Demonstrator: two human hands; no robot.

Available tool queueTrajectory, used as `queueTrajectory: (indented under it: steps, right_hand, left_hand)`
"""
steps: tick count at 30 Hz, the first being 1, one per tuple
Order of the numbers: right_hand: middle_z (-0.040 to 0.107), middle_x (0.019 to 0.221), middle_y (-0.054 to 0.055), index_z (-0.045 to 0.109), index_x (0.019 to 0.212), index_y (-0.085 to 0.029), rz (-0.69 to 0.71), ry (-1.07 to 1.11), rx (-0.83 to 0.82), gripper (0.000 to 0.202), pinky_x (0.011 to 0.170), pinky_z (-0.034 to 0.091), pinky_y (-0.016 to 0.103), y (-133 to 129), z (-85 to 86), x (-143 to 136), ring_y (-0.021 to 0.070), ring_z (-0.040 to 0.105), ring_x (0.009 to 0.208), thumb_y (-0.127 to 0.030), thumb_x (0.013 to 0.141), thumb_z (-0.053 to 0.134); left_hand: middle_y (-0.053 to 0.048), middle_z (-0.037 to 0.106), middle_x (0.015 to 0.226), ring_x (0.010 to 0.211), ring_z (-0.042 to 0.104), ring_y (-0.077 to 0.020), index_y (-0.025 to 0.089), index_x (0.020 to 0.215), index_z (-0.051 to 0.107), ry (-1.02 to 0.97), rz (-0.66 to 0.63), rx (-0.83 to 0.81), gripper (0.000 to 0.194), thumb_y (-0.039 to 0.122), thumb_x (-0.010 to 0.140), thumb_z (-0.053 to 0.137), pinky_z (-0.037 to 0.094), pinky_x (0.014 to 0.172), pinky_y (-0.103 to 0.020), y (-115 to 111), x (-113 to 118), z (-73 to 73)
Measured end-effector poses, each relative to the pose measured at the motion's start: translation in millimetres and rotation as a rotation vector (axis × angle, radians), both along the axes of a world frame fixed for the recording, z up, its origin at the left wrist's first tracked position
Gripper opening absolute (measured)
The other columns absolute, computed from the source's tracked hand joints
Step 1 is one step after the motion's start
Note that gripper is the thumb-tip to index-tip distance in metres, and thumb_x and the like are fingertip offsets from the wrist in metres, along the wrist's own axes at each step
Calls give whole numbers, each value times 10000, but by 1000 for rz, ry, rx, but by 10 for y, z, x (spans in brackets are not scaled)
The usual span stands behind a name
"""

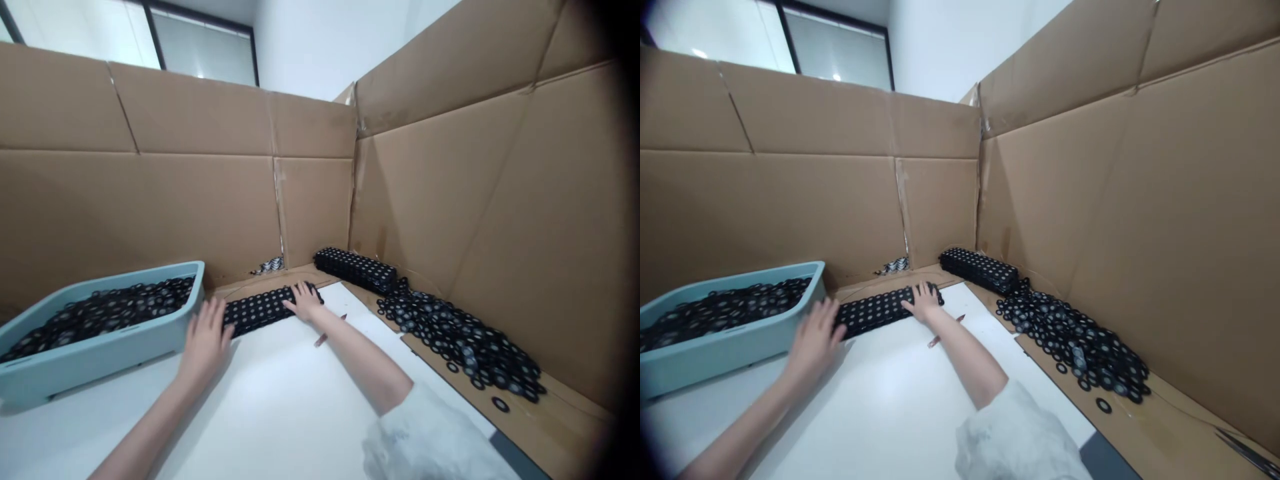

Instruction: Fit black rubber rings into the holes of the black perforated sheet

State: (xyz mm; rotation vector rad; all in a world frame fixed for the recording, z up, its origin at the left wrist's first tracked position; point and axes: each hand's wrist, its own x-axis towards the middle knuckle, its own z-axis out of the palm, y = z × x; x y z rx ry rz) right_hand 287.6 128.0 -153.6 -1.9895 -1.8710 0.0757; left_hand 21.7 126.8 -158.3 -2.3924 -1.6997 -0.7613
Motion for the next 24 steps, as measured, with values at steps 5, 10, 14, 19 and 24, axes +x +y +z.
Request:
queueTrajectory:
  steps: [5,10,14,19,24]
  right_hand:
    - [120,1418,152,218,1348,-136,-3,-16,-52,651,1019,60,490,98,-214,-1,264,39,1309,-535,834,232]
    - [88,1418,170,180,1359,-141,12,0,-167,738,996,25,548,277,-138,52,308,16,1302,-588,783,300]
    - [134,1395,221,241,1335,-90,-8,4,-231,819,986,-27,559,422,-70,61,338,26,1294,-616,725,387]
    - [160,1402,183,277,1324,-153,-26,11,-220,795,977,86,571,517,-75,88,310,79,1298,-686,735,225]
    - [203,1392,173,272,1324,-141,-53,-5,-172,800,992,71,536,534,-163,88,310,120,1288,-685,742,200]
  left_hand:
    - [-106,403,1304,1219,325,-251,109,1226,435,211,-149,-59,555,413,789,277,258,996,-386,278,37,-378]
    - [-147,598,941,928,537,-277,128,937,595,285,-11,-24,469,374,819,213,392,823,-370,444,285,-170]
    - [-182,513,1128,1093,427,-295,97,1102,506,205,69,-2,517,418,826,210,323,895,-418,665,699,-75]
    - [-123,476,1226,1167,355,-297,178,1131,505,148,80,-73,497,459,803,260,217,950,-490,872,859,-179]
    - [-130,498,1197,1130,391,-289,177,1135,499,135,86,-99,533,498,799,238,189,962,-473,859,840,-201]
